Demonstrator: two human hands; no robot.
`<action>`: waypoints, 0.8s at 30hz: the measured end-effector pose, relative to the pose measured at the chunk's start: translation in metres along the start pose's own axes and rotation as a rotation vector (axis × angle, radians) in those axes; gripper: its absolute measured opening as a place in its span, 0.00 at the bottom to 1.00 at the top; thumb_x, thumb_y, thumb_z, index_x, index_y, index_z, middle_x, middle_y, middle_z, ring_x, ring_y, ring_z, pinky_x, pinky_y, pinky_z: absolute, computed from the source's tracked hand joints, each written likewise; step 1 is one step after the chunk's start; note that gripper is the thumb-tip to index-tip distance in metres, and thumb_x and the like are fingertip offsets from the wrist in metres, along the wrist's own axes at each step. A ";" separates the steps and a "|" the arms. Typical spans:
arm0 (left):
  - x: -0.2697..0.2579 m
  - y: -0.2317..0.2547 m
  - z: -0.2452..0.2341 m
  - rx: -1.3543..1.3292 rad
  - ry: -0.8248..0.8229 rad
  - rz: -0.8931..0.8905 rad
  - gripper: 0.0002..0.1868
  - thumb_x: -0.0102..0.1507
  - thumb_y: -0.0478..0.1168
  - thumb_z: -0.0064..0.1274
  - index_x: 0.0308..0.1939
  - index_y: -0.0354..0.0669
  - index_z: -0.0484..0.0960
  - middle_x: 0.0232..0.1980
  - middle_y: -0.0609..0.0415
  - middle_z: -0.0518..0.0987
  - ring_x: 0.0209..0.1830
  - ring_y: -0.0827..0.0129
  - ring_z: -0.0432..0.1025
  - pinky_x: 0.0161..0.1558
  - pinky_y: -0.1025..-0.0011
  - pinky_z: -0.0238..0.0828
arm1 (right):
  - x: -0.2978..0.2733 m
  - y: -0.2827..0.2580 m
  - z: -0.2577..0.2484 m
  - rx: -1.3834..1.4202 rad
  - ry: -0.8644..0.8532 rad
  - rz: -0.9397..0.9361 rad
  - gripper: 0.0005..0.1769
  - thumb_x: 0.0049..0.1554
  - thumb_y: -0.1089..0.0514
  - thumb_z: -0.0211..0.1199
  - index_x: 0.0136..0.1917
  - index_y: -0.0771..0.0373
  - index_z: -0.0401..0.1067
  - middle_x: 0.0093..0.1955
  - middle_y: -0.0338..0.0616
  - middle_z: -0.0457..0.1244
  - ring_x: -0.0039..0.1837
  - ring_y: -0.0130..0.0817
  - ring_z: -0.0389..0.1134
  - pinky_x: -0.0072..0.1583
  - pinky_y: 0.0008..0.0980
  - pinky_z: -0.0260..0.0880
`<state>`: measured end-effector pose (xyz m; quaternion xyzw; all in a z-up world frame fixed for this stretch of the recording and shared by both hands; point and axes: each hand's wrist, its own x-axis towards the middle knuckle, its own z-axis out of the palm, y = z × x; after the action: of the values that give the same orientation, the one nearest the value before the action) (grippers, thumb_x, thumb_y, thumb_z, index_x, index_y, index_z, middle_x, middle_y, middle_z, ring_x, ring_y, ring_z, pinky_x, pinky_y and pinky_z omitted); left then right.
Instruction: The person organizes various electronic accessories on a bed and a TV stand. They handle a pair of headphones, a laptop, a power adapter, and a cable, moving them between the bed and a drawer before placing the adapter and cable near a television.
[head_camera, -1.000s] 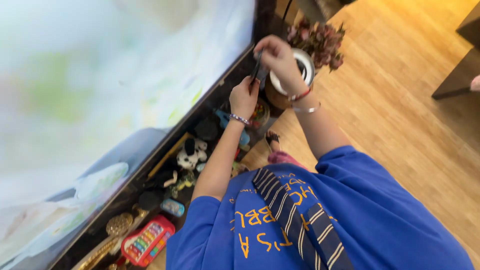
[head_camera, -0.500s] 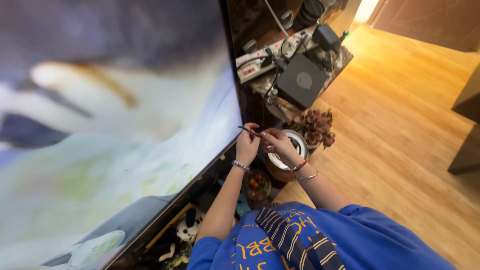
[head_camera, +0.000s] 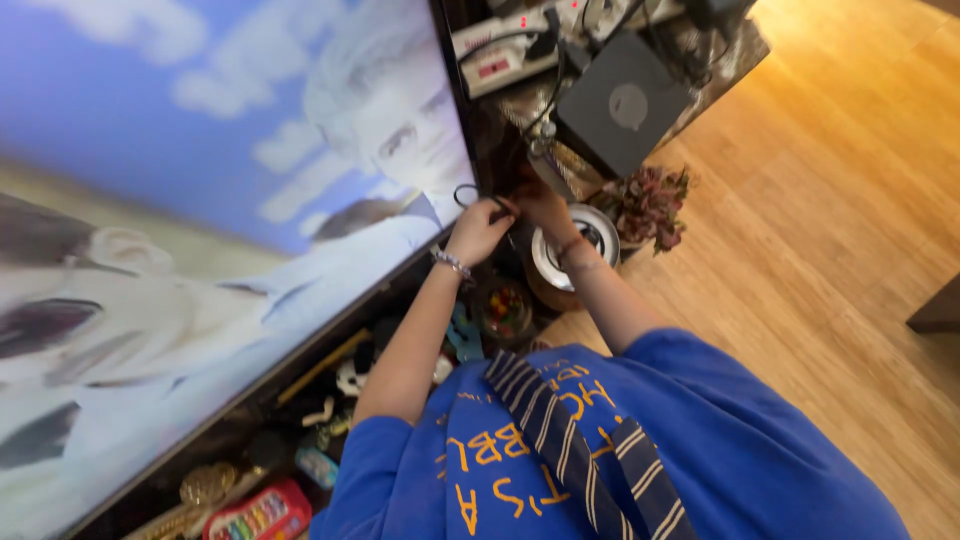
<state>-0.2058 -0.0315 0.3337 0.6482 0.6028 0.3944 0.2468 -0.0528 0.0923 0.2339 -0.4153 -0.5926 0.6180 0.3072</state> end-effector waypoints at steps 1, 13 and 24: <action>-0.004 0.001 0.006 -0.178 -0.037 -0.154 0.11 0.65 0.39 0.57 0.50 0.41 0.85 0.44 0.55 0.84 0.45 0.66 0.78 0.46 0.69 0.75 | 0.015 0.018 -0.005 -0.273 0.044 -0.034 0.25 0.61 0.63 0.59 0.71 0.61 0.68 0.58 0.42 0.69 0.56 0.32 0.70 0.57 0.30 0.67; -0.034 -0.144 0.095 -1.341 0.553 -0.871 0.08 0.68 0.37 0.55 0.46 0.35 0.83 0.34 0.52 0.81 0.28 0.69 0.76 0.29 0.72 0.77 | 0.035 0.010 0.026 -0.304 0.200 -0.372 0.09 0.60 0.65 0.59 0.54 0.58 0.74 0.52 0.46 0.65 0.53 0.38 0.70 0.53 0.32 0.71; 0.024 -0.154 0.173 -1.293 0.387 -0.535 0.17 0.70 0.45 0.52 0.50 0.33 0.83 0.36 0.48 0.84 0.29 0.66 0.78 0.34 0.69 0.79 | 0.002 -0.061 0.014 -0.377 0.241 -0.343 0.10 0.61 0.62 0.58 0.57 0.57 0.71 0.53 0.44 0.67 0.54 0.41 0.71 0.56 0.36 0.69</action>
<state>-0.1574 0.0421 0.1181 0.1215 0.4198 0.7057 0.5577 -0.0728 0.0935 0.2929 -0.4293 -0.7179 0.3819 0.3931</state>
